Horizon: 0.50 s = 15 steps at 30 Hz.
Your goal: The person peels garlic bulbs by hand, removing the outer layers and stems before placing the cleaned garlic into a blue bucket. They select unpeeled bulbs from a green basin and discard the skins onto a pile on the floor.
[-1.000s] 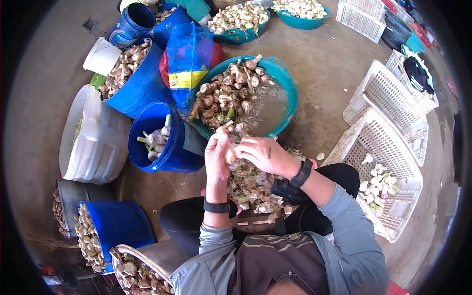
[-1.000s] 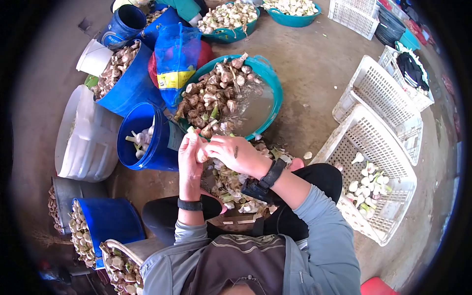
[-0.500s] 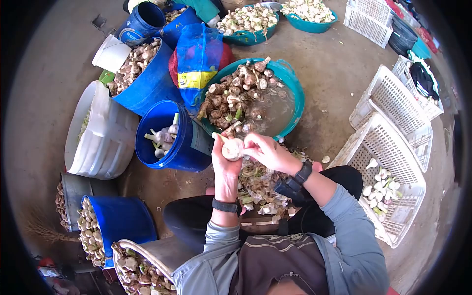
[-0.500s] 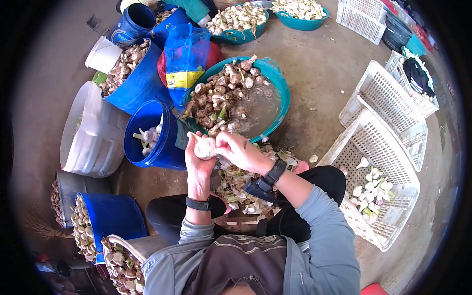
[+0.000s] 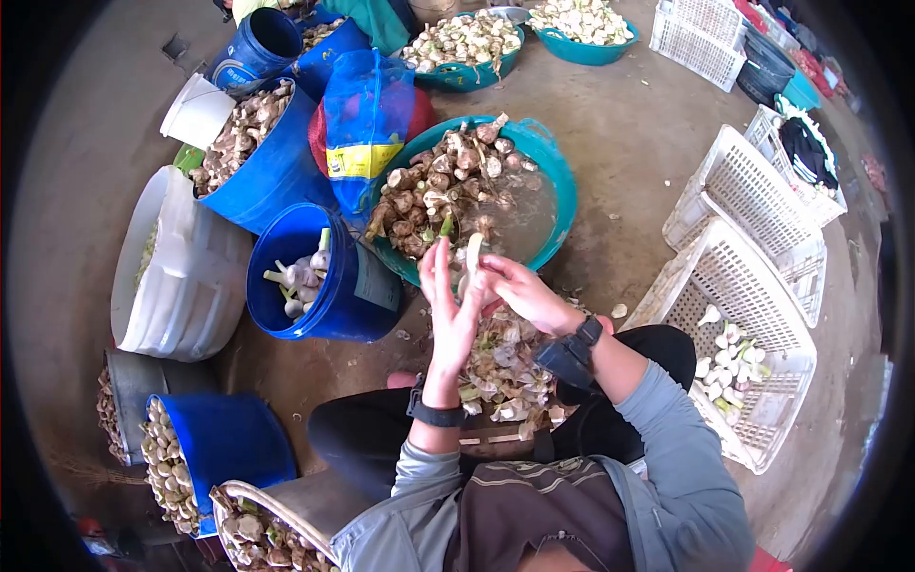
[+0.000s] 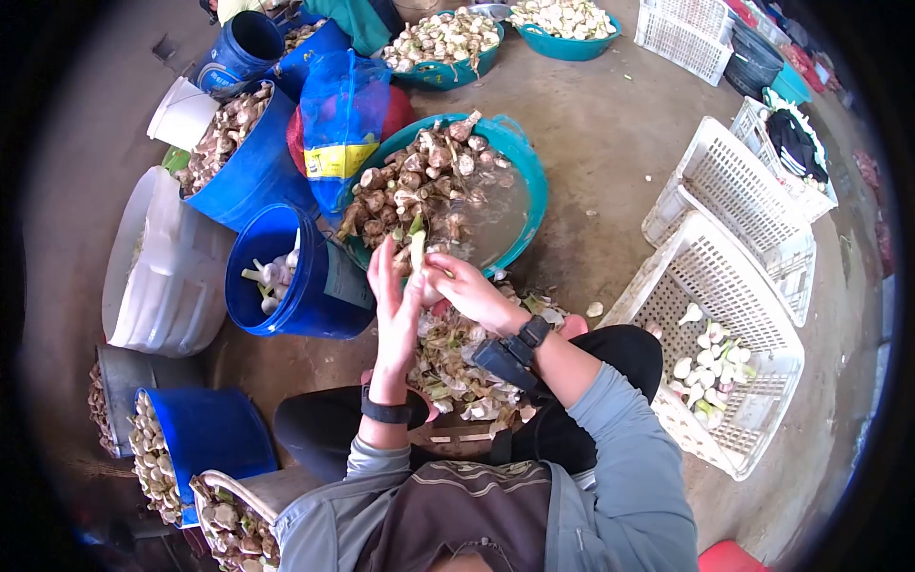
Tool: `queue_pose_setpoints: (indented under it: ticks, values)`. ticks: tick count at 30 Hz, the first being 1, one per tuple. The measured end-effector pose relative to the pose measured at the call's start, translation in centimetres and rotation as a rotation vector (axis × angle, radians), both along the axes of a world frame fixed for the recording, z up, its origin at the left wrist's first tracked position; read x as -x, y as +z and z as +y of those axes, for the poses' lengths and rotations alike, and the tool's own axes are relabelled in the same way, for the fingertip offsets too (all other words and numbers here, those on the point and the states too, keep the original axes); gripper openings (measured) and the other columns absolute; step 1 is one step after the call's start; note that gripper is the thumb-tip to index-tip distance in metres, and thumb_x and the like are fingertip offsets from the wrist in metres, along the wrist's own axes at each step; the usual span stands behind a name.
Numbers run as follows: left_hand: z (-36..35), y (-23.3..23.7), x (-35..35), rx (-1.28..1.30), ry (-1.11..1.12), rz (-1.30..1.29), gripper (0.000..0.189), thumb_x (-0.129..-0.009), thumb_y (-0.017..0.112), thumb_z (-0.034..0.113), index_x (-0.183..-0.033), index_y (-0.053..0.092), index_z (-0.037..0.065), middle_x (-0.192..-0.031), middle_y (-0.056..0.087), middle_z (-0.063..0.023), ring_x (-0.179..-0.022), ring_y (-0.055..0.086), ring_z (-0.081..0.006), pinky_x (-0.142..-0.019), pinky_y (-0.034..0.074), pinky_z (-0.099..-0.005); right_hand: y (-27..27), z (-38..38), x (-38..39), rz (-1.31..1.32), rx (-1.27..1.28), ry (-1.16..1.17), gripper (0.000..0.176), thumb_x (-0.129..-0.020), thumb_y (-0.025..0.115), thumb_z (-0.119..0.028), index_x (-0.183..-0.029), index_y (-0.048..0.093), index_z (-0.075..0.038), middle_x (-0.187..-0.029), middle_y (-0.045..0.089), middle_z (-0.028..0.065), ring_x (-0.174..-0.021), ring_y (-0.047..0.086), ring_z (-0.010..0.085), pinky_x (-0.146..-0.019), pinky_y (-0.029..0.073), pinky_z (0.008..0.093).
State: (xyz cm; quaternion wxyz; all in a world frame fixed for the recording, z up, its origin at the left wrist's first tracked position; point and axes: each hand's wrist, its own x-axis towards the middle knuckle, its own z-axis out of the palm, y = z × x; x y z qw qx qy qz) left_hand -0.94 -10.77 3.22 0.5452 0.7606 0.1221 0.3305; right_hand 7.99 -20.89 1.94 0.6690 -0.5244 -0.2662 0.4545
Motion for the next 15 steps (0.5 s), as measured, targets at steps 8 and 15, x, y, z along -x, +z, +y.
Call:
queue_pose_setpoints:
  ticks: [8,15]
  values:
    - [-0.7,-0.8,0.9,-0.549,0.179,0.186,0.074,-0.061,0.079,0.018,-0.127,0.047,0.008,-0.105,0.047,-0.0137,-0.099,0.049,-0.0308,-0.088,0.041,-0.0411,0.2,-0.1,0.4,-0.214,-0.132,-0.258,0.026,-0.093,0.05,-0.016,-0.111,0.053,0.002,-0.103,0.057,0.0053,-0.099,0.053,0.0109,-0.081,0.045,0.0261]
    - [-0.9,-0.4,0.8,-0.53,0.145,0.083,0.073,-0.06,0.076,0.015,-0.127,0.049,0.01,-0.094,0.048,-0.0114,-0.087,0.049,-0.0246,-0.074,0.043,-0.0346,-1.0,0.1,-0.5,-0.709,-0.136,-0.54,0.013,-0.088,0.056,-0.011,-0.086,0.055,0.001,-0.082,0.053,0.0018,-0.071,0.05,0.0093,-0.062,0.041,0.0255]
